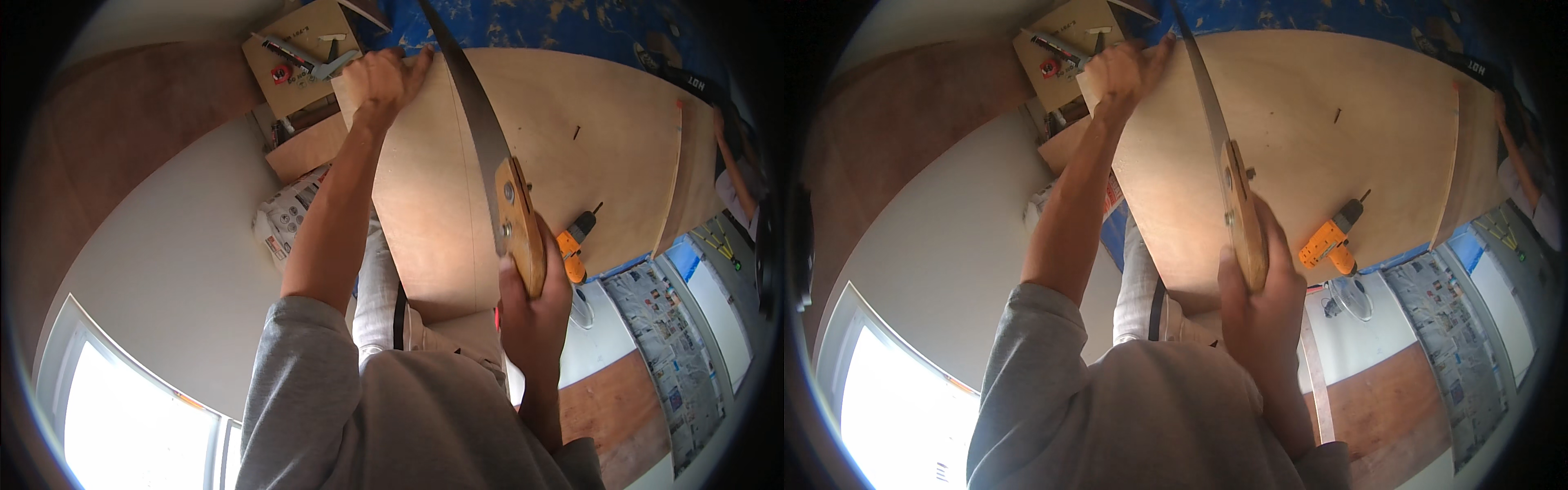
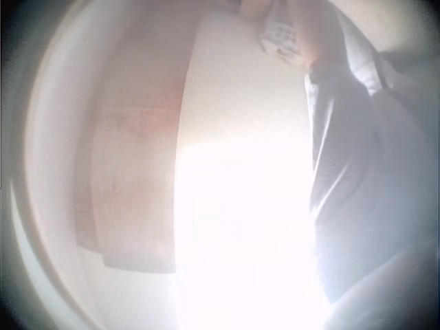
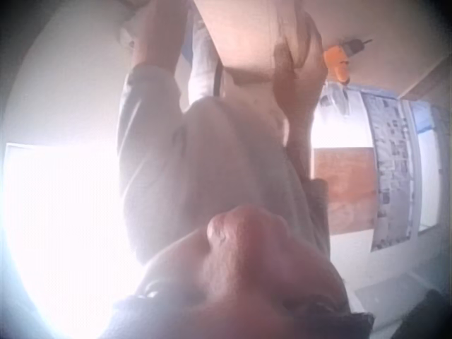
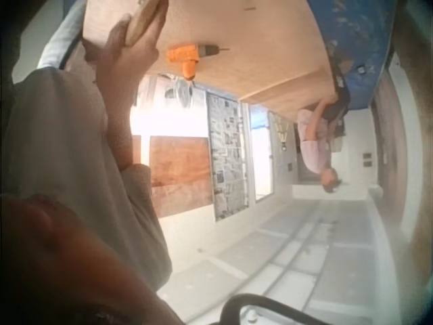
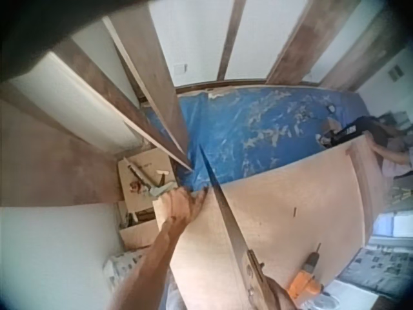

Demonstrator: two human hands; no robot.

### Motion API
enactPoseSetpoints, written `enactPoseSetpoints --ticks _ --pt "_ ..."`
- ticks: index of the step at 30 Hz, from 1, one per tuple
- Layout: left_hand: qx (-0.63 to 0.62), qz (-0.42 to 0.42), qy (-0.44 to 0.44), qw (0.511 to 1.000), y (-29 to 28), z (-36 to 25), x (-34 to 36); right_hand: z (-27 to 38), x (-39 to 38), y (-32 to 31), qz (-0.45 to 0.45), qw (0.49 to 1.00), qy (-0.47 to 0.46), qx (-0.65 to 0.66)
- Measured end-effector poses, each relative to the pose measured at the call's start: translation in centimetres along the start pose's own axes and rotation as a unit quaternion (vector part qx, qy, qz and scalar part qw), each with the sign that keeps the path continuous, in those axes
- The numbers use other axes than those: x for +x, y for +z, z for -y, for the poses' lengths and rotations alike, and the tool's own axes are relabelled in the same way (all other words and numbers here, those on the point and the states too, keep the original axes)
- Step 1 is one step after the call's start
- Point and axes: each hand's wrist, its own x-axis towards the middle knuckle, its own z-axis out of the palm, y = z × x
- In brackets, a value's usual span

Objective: The person measures a large plywood sheet with a tape measure, then uses a cordless drill to drive screws into the sheet. They later use a hand saw to cut along a marked line on the plywood. A second person assists by holding and positioning the sheet.

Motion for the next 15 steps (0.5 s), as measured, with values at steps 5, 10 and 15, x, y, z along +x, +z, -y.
enactPoseSetpoints --ticks 5,10,15 --pt "0.026 0.031 -0.008 0.999 0.0 0.1 0.4 -0.1 0.9 0.9 -0.028 0.995 -0.094 -0.011" --pt "0.074 0.015 -0.019 0.997 0.5 0.1 0.3 -0.1 0.3 0.8 -0.001 0.998 -0.035 -0.046" --pt "0.143 0.0 0.034 0.989 0.8 0.3 0.4 -0.5 -0.8 0.4 0.008 0.997 -0.044 -0.063"
